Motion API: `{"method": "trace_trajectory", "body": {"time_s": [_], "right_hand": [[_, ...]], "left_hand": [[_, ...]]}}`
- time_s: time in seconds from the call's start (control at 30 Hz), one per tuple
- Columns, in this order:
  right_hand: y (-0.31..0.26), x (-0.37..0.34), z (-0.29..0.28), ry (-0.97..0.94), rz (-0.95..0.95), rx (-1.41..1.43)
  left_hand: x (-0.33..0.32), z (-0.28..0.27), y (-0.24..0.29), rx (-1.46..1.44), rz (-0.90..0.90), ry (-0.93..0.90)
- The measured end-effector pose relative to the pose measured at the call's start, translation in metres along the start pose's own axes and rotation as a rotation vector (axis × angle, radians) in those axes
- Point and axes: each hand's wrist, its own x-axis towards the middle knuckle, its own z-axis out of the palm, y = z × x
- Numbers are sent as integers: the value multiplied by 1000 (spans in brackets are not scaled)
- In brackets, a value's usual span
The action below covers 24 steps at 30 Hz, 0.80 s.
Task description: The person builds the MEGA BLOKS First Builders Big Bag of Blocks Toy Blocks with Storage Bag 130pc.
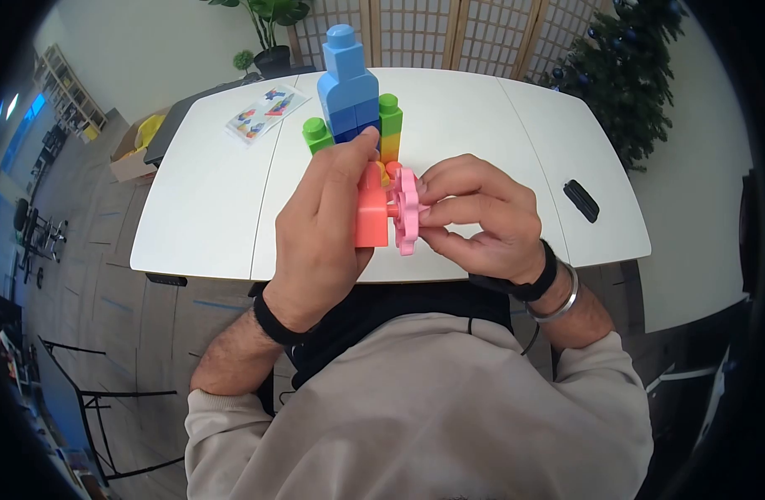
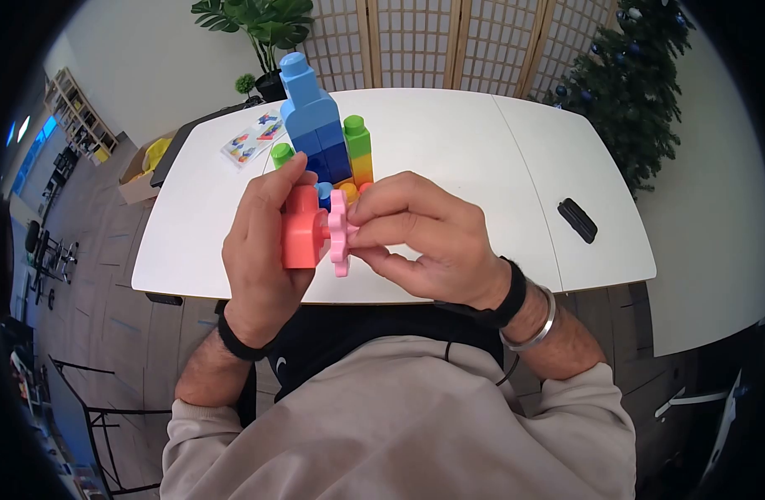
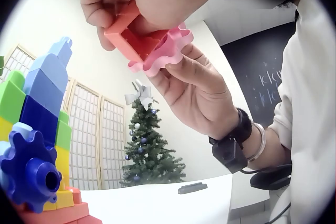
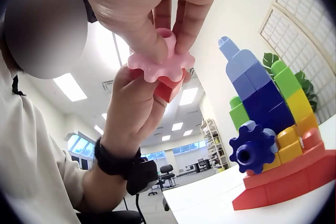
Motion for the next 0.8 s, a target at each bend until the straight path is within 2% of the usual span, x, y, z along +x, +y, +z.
{"method": "trace_trajectory", "body": {"time_s": [0.1, 0.2, 0.27, 0.3, 0.37, 0.4, 0.47, 0.53, 0.6, 0.67, 0.77, 0.8], "right_hand": [[-1, 1, 1, -25, -56, -48], [-7, -2, 3, -16, 25, -37], [-10, -9, 3, -24, 335, 191], [-10, -9, -2, -22, 333, 188], [-8, -7, -13, -152, 369, 224], [-4, -7, -13, -149, 368, 222], [3, -6, -13, -55, 489, 317], [1, -4, -13, -99, 544, 342], [4, -8, -12, -222, 630, 581], [6, -8, -16, -260, 672, 586], [5, -4, -16, -319, 627, 592], [3, -3, -17, -296, 672, 535]], "left_hand": [[-1, 3, 0, 49, 39, 15], [0, 3, 0, 7, 44, -3], [-2, 5, 0, 9, 49, -32], [-2, 5, 0, 8, 53, -32], [-3, 3, -1, -119, -28, -46], [-3, 3, -3, -119, -25, -48], [-4, 4, -6, -214, -12, -75], [-5, 7, -5, -254, 19, -103], [-5, 8, -5, -293, 49, -130], [-6, 7, -5, -216, 46, -232], [-5, 10, -7, -217, 48, -255], [-4, 9, -9, -238, 36, -276]]}}
